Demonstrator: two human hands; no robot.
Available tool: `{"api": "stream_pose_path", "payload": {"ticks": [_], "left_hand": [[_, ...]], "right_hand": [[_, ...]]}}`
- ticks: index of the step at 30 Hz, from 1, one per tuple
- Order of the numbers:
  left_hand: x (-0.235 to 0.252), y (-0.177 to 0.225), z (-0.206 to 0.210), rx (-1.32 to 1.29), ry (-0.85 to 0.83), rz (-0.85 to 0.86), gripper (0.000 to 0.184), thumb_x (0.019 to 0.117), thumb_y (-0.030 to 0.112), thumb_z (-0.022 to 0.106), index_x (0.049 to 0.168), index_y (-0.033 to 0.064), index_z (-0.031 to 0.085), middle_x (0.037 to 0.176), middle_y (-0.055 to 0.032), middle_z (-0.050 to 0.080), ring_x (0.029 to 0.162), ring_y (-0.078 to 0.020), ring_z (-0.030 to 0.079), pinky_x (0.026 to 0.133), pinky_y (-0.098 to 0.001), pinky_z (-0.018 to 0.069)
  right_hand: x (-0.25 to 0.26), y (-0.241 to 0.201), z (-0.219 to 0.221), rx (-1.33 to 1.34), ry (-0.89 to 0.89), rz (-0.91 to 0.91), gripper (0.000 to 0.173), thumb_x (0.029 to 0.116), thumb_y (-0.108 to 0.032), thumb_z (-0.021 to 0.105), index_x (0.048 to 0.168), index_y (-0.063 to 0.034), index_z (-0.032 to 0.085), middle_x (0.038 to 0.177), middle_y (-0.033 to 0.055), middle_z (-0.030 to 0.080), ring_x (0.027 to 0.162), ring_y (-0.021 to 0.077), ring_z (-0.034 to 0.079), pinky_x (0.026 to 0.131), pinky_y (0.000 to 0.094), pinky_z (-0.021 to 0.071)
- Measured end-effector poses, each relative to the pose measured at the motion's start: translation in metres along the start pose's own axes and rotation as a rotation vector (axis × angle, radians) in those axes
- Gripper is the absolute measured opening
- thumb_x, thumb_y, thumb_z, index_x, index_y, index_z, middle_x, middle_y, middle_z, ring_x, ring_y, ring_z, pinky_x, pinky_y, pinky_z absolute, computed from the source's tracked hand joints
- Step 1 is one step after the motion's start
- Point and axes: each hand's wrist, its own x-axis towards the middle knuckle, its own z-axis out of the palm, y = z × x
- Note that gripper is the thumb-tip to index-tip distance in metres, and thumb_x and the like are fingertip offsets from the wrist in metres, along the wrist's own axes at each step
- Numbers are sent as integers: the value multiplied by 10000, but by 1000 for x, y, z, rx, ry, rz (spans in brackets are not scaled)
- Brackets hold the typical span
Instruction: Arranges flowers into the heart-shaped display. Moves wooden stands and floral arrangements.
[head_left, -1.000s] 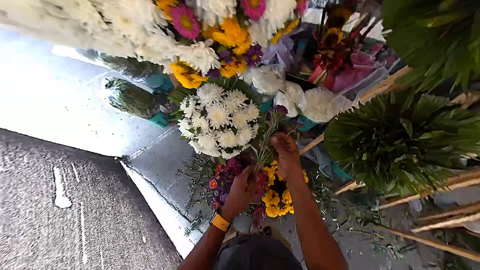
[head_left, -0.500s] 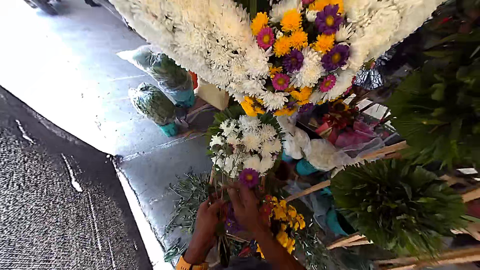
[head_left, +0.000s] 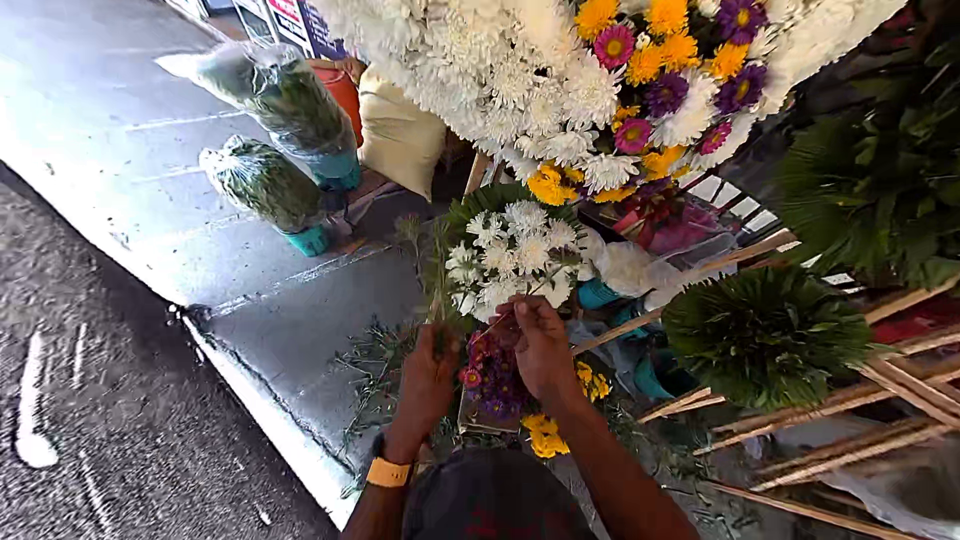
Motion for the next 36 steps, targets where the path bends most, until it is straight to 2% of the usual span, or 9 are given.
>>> {"api": "stream_pose_path", "payload": {"ticks": [5, 8, 12, 23, 26, 28, 30, 31, 36], "left_hand": [[18, 12, -10, -240, -189, 202, 662, 1010, 615, 475, 1269, 21, 610, 1096, -59, 667, 928, -94, 642, 808, -307, 571], [20, 13, -14, -304, -205, 214, 592, 1061, 553, 396, 1241, 34, 617, 1052, -47, 656, 798, -78, 614, 692, -278, 552], [18, 9, -26, -236, -247, 180, 674, 1024, 630, 414, 1306, 45, 597, 1142, -65, 655, 965, -108, 644, 837, -329, 575], [3, 10, -8, -173, -224, 118, 601, 1050, 585, 387, 1142, 67, 677, 962, -33, 591, 754, -83, 567, 663, -273, 522], [-7, 2, -10, -160, -223, 72, 647, 1032, 639, 371, 1202, 103, 691, 965, -24, 614, 654, -80, 532, 566, -272, 492], [-7, 4, -10, -164, -189, 107, 660, 1004, 670, 421, 1212, 98, 676, 1018, -23, 630, 738, -74, 566, 632, -268, 514], [0, 12, -5, -218, -140, 152, 495, 1017, 527, 531, 1125, 65, 674, 1003, -19, 672, 817, -76, 617, 722, -275, 550], [5, 16, -1, -260, -102, 167, 363, 1023, 415, 560, 1043, 66, 658, 905, 7, 660, 715, -55, 602, 640, -244, 545], [38, 10, -40, -330, -112, 244, 243, 1035, 383, 546, 990, 158, 626, 784, 88, 595, 606, -12, 549, 551, -197, 511]], "right_hand": [[-8, 4, 37, 92, 11, 104, 165, 1069, -131, 506, 1113, -56, 646, 1008, 96, 702, 847, 170, 707, 820, 349, 619], [-12, 8, 48, 146, 69, 127, 198, 1078, -130, 476, 1111, -41, 650, 1003, 115, 699, 851, 187, 706, 805, 366, 620], [-11, 9, 47, 143, 108, 124, 204, 1097, -161, 435, 1111, -48, 605, 996, 132, 703, 824, 220, 724, 786, 394, 634], [-4, -2, 23, 112, 60, 184, 172, 1082, -92, 461, 1084, 28, 583, 965, 154, 709, 788, 222, 727, 752, 380, 639], [2, -3, 1, 161, 150, 137, 176, 1096, -105, 430, 1114, 16, 555, 992, 144, 695, 845, 230, 730, 786, 382, 638], [1, 2, -9, 19, 48, 127, 188, 1077, -112, 474, 1101, 28, 598, 1037, 124, 684, 901, 200, 694, 847, 381, 607], [-6, 9, -2, -181, -86, 138, 189, 1047, -147, 556, 1081, 13, 651, 985, 61, 669, 869, 129, 644, 820, 327, 570], [-8, 12, 5, -204, -99, 142, 184, 1045, -154, 566, 1079, 5, 652, 972, 49, 661, 859, 116, 638, 813, 314, 570], [35, -12, 21, -9, 280, -248, 119, 1060, -87, 502, 1133, -33, 578, 946, 65, 673, 840, 160, 684, 820, 360, 608]]}}
